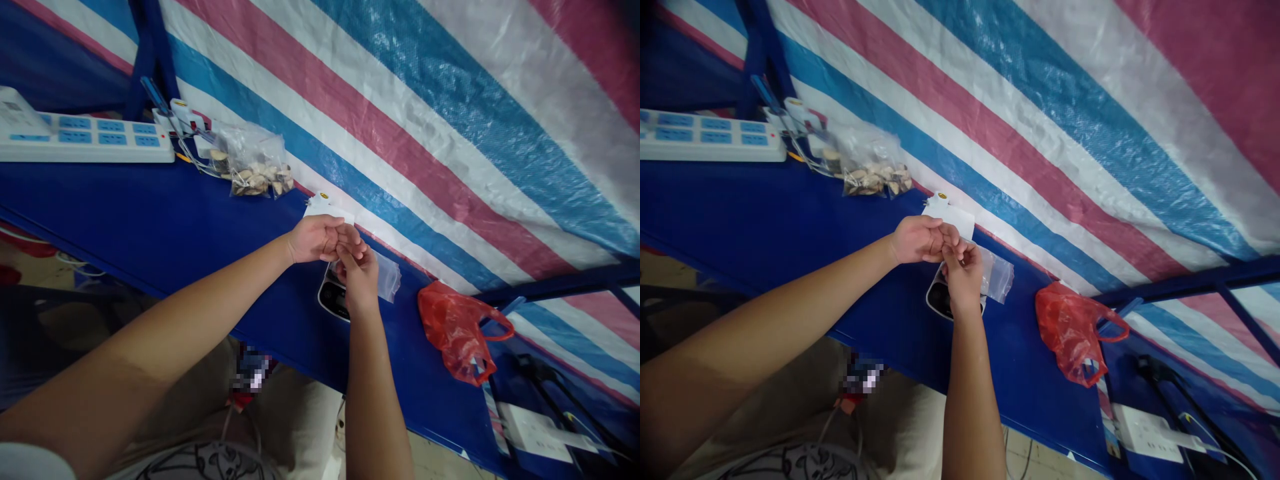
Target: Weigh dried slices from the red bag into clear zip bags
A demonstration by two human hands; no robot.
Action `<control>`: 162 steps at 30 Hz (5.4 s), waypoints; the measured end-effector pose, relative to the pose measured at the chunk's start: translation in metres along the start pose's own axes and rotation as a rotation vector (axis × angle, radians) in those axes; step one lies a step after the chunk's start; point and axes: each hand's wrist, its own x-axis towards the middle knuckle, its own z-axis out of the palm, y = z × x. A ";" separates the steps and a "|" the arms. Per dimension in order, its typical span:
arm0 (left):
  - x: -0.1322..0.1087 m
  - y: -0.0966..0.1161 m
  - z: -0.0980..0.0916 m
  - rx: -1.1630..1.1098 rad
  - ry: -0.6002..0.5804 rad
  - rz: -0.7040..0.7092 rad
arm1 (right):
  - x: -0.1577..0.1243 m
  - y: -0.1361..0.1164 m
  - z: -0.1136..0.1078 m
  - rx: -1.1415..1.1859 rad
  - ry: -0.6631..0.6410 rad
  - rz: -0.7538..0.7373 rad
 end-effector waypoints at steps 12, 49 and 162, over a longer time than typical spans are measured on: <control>0.000 0.001 0.000 -0.034 -0.012 0.016 | -0.001 -0.001 0.000 -0.028 0.007 -0.017; 0.000 -0.001 0.003 -0.089 0.019 -0.008 | 0.000 0.000 0.002 0.070 -0.024 -0.069; -0.001 0.005 0.007 -0.102 0.111 0.074 | -0.001 -0.019 -0.019 0.282 -0.180 0.216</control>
